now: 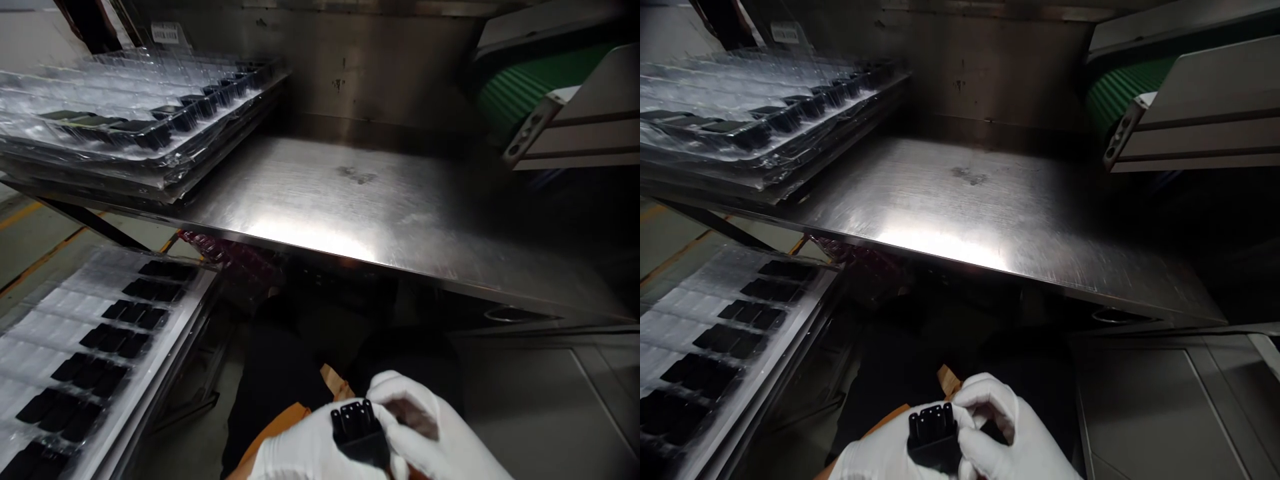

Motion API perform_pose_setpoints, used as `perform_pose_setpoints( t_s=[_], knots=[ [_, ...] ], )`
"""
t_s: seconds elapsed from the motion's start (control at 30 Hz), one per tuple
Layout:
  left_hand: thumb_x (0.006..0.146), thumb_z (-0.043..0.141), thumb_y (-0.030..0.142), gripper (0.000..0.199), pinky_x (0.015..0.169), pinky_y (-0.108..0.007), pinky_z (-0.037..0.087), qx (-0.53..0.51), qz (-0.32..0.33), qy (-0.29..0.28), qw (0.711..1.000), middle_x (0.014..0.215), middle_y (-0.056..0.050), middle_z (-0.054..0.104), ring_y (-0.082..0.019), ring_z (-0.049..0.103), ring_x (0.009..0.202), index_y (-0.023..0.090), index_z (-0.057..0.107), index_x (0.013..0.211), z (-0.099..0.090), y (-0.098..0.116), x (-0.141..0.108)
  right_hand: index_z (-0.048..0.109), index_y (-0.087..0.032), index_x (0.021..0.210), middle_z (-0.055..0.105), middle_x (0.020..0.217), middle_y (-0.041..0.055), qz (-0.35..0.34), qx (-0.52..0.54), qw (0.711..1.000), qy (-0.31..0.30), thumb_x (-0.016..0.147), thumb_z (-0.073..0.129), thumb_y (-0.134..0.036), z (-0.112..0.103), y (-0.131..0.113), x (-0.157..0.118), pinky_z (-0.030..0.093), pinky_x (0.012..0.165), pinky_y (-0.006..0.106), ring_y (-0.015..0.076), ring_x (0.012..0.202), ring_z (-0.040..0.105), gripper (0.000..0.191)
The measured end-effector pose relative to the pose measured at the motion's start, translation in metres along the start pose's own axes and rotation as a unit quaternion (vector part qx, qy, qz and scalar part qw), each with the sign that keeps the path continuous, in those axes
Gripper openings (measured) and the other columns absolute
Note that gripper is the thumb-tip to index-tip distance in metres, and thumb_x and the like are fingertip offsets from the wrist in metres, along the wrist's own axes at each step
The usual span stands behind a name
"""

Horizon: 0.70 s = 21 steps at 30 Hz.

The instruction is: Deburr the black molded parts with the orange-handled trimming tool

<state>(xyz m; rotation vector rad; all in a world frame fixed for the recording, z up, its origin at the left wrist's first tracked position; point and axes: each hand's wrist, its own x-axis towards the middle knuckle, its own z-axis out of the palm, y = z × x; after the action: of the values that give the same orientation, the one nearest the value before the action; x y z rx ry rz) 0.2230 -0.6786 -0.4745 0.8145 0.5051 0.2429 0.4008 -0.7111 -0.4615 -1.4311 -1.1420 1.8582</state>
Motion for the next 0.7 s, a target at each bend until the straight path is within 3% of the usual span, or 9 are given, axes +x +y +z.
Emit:
perform_pose_setpoints(
  t_s=[0.07,0.17,0.27,0.4,0.53,0.63,0.7],
  knots=[
    [0.067,0.077,0.035,0.029,0.093,-0.036,0.045,0.017,0.018,0.012,1.0,0.085,-0.001,0.06,-0.016,0.057,0.085,0.017,0.064,0.085,-0.001,-0.006,0.001,0.06,-0.023,0.084,0.057,0.091,0.0006,0.005,-0.027,1.0,0.002,0.074,0.065,-0.028,-0.001,0.0,0.0,0.049,0.078,0.033,0.0175,0.083,0.059,0.013],
    [0.066,0.077,0.03,0.034,0.09,-0.034,0.046,0.071,0.045,0.034,0.996,0.087,0.0,0.058,-0.014,0.054,0.081,0.018,0.062,0.093,-0.001,-0.009,0.006,0.061,-0.027,0.092,0.059,0.104,0.0004,0.027,-0.094,0.995,0.004,0.059,0.065,-0.012,-0.001,-0.005,0.0,0.044,0.093,0.036,0.0225,0.101,0.056,0.036],
    [0.065,0.077,0.034,0.041,0.087,-0.033,0.047,0.096,0.048,0.032,0.994,0.084,0.0,0.055,-0.014,0.051,0.079,0.018,0.06,0.099,0.003,-0.002,0.008,0.06,-0.029,0.098,0.055,0.118,0.0002,0.048,-0.106,0.993,0.009,0.05,0.064,-0.007,0.001,-0.012,0.0,0.042,0.099,0.037,0.025,0.112,0.052,0.053],
    [0.064,0.076,0.028,0.059,0.089,-0.036,0.047,0.104,0.051,0.011,0.993,0.087,0.0,0.055,-0.017,0.056,0.086,0.021,0.052,0.117,0.007,0.013,0.004,0.06,-0.027,0.084,0.051,0.128,-0.0003,0.061,-0.1,0.993,0.021,0.048,0.062,-0.004,0.005,-0.014,0.004,0.036,0.106,0.044,0.0278,0.123,0.046,0.043],
    [0.068,0.069,0.023,0.062,0.098,-0.039,0.043,0.117,0.053,0.018,0.992,0.105,-0.003,0.058,-0.021,0.057,0.103,0.024,0.047,0.126,0.007,0.017,-0.002,0.065,-0.027,0.078,0.047,0.135,0.0002,0.04,-0.156,0.987,-0.014,0.051,0.071,-0.008,0.003,-0.003,0.007,0.029,0.11,0.051,0.0317,0.136,0.031,0.033],
    [0.064,0.073,0.027,0.068,0.105,-0.038,0.038,0.137,0.056,0.013,0.989,0.118,-0.004,0.056,-0.024,0.053,0.115,0.025,0.048,0.127,0.001,0.015,-0.002,0.069,-0.028,0.081,0.036,0.146,-0.0004,0.01,-0.14,0.99,-0.032,0.052,0.083,-0.023,-0.005,0.007,0.007,0.033,0.108,0.05,0.0321,0.133,0.037,0.033],
    [0.06,0.078,0.032,0.076,0.109,-0.038,0.034,0.139,0.055,-0.019,0.989,0.122,-0.006,0.054,-0.026,0.05,0.121,0.021,0.048,0.129,-0.002,0.015,-0.003,0.07,-0.029,0.084,0.04,0.144,0.0004,-0.042,-0.126,0.989,-0.066,0.052,0.086,-0.029,-0.012,0.013,0.005,0.032,0.11,0.05,0.0309,0.13,0.041,0.035]
  ],
)
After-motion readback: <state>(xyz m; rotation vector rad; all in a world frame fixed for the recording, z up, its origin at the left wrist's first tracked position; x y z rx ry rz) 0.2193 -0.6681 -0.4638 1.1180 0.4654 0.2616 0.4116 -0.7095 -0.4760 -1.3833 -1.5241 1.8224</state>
